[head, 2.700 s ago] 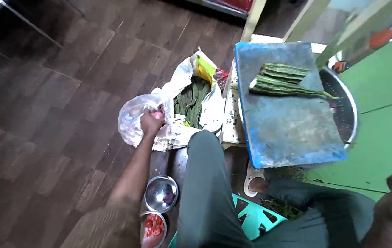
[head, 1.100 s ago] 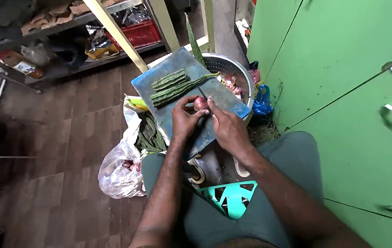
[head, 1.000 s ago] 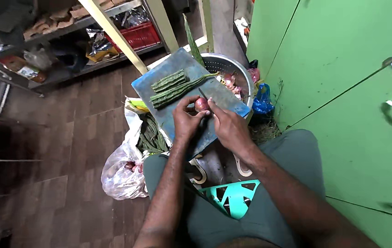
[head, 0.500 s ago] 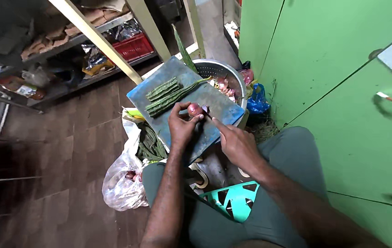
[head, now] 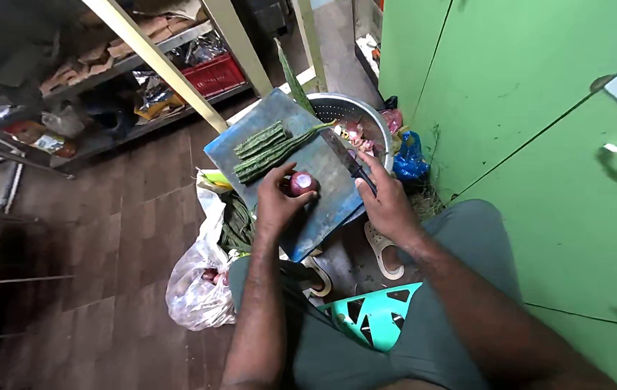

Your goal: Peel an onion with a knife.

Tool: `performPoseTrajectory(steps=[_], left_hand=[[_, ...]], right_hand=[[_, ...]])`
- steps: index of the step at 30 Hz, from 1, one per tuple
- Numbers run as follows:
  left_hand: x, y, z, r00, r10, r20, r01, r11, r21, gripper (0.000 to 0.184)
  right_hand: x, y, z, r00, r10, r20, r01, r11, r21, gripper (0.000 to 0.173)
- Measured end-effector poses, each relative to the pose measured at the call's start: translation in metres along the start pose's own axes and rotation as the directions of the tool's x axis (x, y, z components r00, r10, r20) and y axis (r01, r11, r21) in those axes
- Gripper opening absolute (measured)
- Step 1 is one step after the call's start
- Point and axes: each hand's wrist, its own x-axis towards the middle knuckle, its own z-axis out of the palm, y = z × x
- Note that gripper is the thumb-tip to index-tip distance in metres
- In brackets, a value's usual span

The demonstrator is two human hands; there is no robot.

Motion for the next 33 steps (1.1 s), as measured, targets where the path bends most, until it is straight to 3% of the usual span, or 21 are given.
performPoseTrajectory(steps=[1, 3, 5, 6, 8, 9, 14, 17, 22, 33], left_hand=[[0.0, 0.0, 0.002, 1.0, -0.007, -0.027, 0.005, 0.997, -0.078, 0.074], [0.0, 0.005, 0.006, 0.999, -0.034, -0.024, 0.021, 0.908, -0.419, 0.054], [0.0, 0.018, 0.009, 0.993, -0.11, 0.04, 0.1, 0.615, -0.782, 0.04], [-0.001, 0.028, 0.009, 0.981, -0.18, 0.072, 0.149, 0.459, -0.876, 0.042], [-0.003, 0.037, 0.006, 0.961, -0.227, 0.159, 0.215, 0.245, -0.946, 0.043], [-0.004, 0.038, 0.007, 0.96, -0.205, 0.191, 0.233, 0.206, -0.951, 0.043], [-0.001, 0.037, 0.021, 0.969, -0.115, 0.217, 0.242, 0.299, -0.923, 0.064], [-0.001, 0.039, 0.026, 0.973, -0.045, 0.227, 0.231, 0.192, -0.954, 0.072], [-0.004, 0.052, 0.031, 0.978, 0.0, 0.211, 0.21, 0.053, -0.976, 0.054], [-0.004, 0.052, 0.041, 0.967, -0.116, 0.228, 0.236, 0.058, -0.97, 0.046]], right_hand=[[0.0, 0.001, 0.0, 1.0, -0.012, -0.001, 0.012, 1.0, 0.023, 0.049], [-0.001, 0.003, 0.0, 0.999, -0.032, -0.014, 0.033, 0.997, 0.067, 0.047], [-0.003, 0.003, -0.001, 0.998, -0.048, -0.027, 0.051, 0.989, 0.142, 0.045], [-0.004, 0.002, -0.001, 0.998, -0.06, -0.03, 0.064, 0.982, 0.176, 0.045], [-0.007, -0.002, 0.0, 0.996, -0.088, -0.025, 0.091, 0.967, 0.236, 0.046], [-0.008, -0.004, 0.002, 0.994, -0.106, -0.024, 0.108, 0.96, 0.257, 0.047], [-0.017, -0.016, 0.015, 0.986, -0.167, -0.008, 0.153, 0.884, 0.442, 0.05], [-0.019, -0.025, 0.022, 0.985, -0.168, -0.028, 0.159, 0.844, 0.512, 0.048], [-0.015, -0.035, 0.029, 0.987, -0.153, -0.047, 0.153, 0.811, 0.565, 0.048], [-0.016, -0.041, 0.031, 0.97, -0.229, -0.082, 0.241, 0.86, 0.449, 0.044]])
